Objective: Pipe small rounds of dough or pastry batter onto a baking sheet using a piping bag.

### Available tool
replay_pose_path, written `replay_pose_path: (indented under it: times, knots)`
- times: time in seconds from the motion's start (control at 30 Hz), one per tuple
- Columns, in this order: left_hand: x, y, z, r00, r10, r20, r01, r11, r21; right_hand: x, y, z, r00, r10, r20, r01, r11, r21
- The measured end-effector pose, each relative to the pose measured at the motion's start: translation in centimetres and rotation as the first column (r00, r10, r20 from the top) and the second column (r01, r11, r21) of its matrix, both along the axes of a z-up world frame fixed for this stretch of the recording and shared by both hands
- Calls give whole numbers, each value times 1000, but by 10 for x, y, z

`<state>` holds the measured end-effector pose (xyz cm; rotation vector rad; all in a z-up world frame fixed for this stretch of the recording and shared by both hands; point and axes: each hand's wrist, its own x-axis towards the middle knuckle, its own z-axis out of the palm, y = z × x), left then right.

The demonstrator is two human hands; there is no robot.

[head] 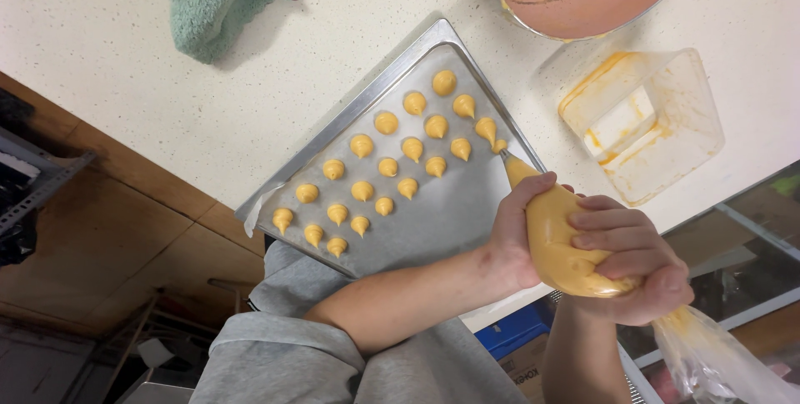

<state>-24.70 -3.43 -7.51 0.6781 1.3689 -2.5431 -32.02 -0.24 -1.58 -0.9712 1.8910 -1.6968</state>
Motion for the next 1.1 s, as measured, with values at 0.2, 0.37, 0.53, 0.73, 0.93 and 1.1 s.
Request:
replay_pose_path:
  times: [0.2,0.37,0.53,0.73,0.93,1.1]
  knots:
    - [0,-1,1,1000,-4,-12,4,1000,10,-3,5,-1,999,-45,30,45,999,17]
    - [2,-5,4,1000,10,-30,-9,1000,3,-3,10,0,998,-35,57,34,999,15]
    - [1,-4,3,998,13,-59,-13,1000,6,-6,12,-2,998,18,65,-17,1000,-17]
    - [-1,-2,8,999,-50,21,49,999,17,-8,11,5,998,-43,48,44,999,-9]
    - [7,-6,42,996,-87,24,86,996,17,-29,62,22,999,-9,36,12,997,-71]
    - [23,-12,64,974,-217,60,220,974,-54,-8,60,42,995,58,79,-55,998,-42]
